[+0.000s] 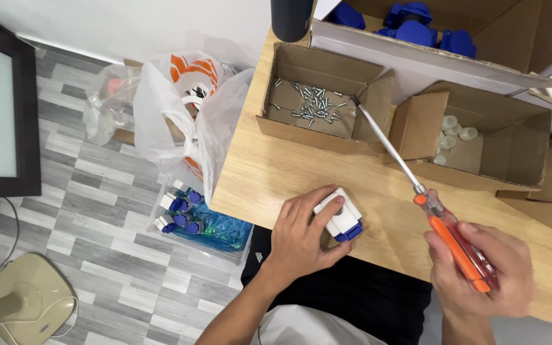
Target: Assembling electrical sockets by joining plastic components and fastening them with a screwdriver.
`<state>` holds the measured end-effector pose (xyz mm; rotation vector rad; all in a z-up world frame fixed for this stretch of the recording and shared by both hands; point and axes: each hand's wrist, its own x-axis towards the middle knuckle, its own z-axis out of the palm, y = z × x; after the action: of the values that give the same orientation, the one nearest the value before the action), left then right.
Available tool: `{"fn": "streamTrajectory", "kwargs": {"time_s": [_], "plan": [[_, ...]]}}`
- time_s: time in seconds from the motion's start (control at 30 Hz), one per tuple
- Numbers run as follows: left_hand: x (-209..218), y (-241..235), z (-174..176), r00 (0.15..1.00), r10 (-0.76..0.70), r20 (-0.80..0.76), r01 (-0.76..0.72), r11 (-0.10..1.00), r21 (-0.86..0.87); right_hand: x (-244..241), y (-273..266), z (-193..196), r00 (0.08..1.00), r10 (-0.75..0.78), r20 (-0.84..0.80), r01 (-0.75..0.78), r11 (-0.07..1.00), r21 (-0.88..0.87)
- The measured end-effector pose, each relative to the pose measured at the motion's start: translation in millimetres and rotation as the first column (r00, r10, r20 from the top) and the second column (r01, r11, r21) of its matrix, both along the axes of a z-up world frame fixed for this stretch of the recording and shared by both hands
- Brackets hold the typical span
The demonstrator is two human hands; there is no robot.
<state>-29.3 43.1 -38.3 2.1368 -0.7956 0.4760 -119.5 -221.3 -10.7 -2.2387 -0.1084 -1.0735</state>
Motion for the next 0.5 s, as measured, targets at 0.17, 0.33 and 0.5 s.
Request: {"fn": "streamTrajectory", "kwargs": {"time_s": [0.17,0.33,0.5], "plan": [[0.3,-1.2,3.9,1.000,0.007,-0.010,-0.007,1.000,-0.002,-1.4,-6.3,4.8,0.990,-0.135,0.025,0.136,0.990,-0.023],[0.2,-3.7,6.7,1.000,0.007,-0.022,-0.007,1.000,0.016,-40.8,-12.9,-2.2,0.970,-0.126,-0.210,0.222,0.814,0.537],[-1.0,-5.6,6.1,0.997,-0.009,-0.078,0.010,1.000,0.012,-91.0,-40.8,-40.4,0.981,0.071,-0.178,0.145,0.332,0.932]]}}
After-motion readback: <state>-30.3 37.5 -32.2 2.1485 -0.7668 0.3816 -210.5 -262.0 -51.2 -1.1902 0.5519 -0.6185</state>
